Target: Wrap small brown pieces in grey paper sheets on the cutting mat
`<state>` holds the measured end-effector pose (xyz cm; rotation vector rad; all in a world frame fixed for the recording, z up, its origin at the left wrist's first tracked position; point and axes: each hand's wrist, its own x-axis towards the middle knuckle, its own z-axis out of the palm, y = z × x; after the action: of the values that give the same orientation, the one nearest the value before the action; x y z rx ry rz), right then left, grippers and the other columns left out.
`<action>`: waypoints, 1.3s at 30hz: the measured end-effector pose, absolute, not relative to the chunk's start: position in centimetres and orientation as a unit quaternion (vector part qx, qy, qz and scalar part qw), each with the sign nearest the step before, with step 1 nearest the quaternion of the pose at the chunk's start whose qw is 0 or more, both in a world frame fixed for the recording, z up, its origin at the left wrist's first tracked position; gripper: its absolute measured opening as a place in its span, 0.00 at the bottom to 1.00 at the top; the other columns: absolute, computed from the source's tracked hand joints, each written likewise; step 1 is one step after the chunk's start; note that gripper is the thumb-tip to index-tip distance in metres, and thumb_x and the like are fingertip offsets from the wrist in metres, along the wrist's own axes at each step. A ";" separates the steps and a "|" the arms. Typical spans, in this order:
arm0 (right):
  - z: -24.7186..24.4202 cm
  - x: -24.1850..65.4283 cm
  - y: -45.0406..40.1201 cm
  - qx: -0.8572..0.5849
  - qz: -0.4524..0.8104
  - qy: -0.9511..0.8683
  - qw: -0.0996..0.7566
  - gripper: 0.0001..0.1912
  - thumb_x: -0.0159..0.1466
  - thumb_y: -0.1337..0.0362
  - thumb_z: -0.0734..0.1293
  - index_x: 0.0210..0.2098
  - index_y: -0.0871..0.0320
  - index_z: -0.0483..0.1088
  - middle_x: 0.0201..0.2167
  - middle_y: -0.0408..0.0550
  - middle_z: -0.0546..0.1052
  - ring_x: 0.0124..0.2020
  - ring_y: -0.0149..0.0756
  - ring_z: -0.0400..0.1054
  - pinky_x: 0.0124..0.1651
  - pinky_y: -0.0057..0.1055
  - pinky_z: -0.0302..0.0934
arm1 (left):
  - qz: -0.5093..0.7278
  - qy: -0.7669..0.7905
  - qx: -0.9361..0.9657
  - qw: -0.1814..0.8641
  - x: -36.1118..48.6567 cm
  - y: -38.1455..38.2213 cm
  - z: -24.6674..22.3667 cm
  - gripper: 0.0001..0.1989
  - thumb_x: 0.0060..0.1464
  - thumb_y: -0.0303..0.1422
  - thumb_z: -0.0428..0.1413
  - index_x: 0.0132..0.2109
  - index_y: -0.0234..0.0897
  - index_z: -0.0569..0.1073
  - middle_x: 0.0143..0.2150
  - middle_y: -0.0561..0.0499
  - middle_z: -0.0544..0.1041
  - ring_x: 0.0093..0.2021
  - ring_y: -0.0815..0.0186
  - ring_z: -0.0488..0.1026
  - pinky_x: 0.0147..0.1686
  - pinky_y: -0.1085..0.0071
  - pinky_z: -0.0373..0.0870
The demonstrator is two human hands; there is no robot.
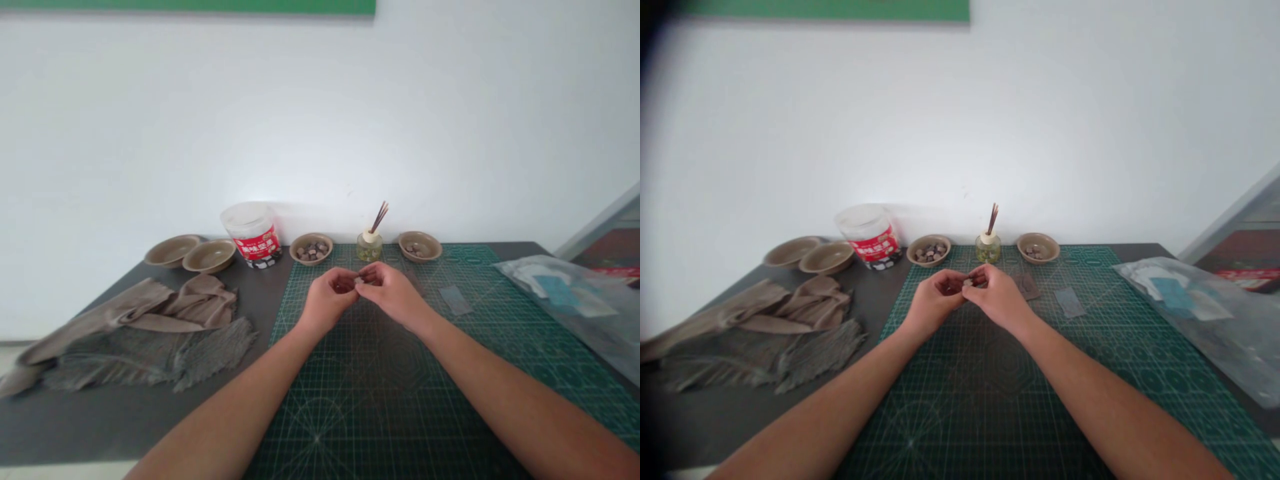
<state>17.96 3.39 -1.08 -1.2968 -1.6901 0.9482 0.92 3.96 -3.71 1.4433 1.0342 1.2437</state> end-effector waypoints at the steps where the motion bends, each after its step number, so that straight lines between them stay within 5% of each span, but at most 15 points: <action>1: -0.9 18.0 3.3 -0.521 0.365 -0.669 0.384 0.14 0.61 0.59 0.71 0.45 0.57 0.74 0.40 0.49 0.82 0.40 0.38 0.77 0.43 0.34 0.68 | 0.504 0.424 0.594 0.462 0.9 3.9 -3.6 0.13 0.46 0.28 0.65 0.41 0.34 0.79 0.35 0.48 0.82 0.34 0.65 0.77 0.36 0.70 0.73; 11: 0.7 18.2 3.0 -0.583 0.272 -0.699 0.313 0.07 0.56 0.59 0.73 0.31 0.54 0.80 0.29 0.46 0.83 0.32 0.41 0.77 0.33 0.31 0.64 | 0.450 0.450 0.664 0.393 1.1 3.4 -3.1 0.13 0.46 0.26 0.62 0.41 0.36 0.79 0.34 0.50 0.81 0.34 0.65 0.76 0.35 0.70 0.70; 19: 3.1 24.7 8.5 -0.664 0.090 -0.671 0.317 0.13 0.59 0.56 0.69 0.41 0.54 0.79 0.42 0.49 0.83 0.43 0.43 0.76 0.46 0.34 0.64 | 0.448 0.471 0.683 0.333 0.9 3.5 -3.1 0.17 0.49 0.37 0.66 0.46 0.39 0.77 0.34 0.52 0.78 0.33 0.66 0.73 0.35 0.70 0.67; 26: 1.6 30.1 14.5 -0.737 0.040 -0.645 0.196 0.13 0.55 0.55 0.72 0.36 0.56 0.80 0.33 0.52 0.83 0.37 0.44 0.76 0.38 0.33 0.63 | 0.484 0.495 0.664 0.285 0.8 3.5 -2.9 0.11 0.50 0.36 0.64 0.41 0.40 0.77 0.30 0.54 0.76 0.30 0.67 0.70 0.33 0.71 0.63; 39: -0.6 30.3 17.2 -0.742 0.022 -0.665 0.082 0.17 0.56 0.52 0.70 0.37 0.57 0.82 0.40 0.58 0.83 0.42 0.48 0.76 0.42 0.35 0.64 | 0.468 0.498 0.666 0.301 0.7 3.5 -2.7 0.10 0.52 0.36 0.63 0.42 0.40 0.76 0.29 0.55 0.75 0.30 0.68 0.69 0.32 0.72 0.63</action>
<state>30.31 17.18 -0.58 -2.2177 -1.9849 0.0659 0.70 3.46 -2.72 1.7662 1.3209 1.2409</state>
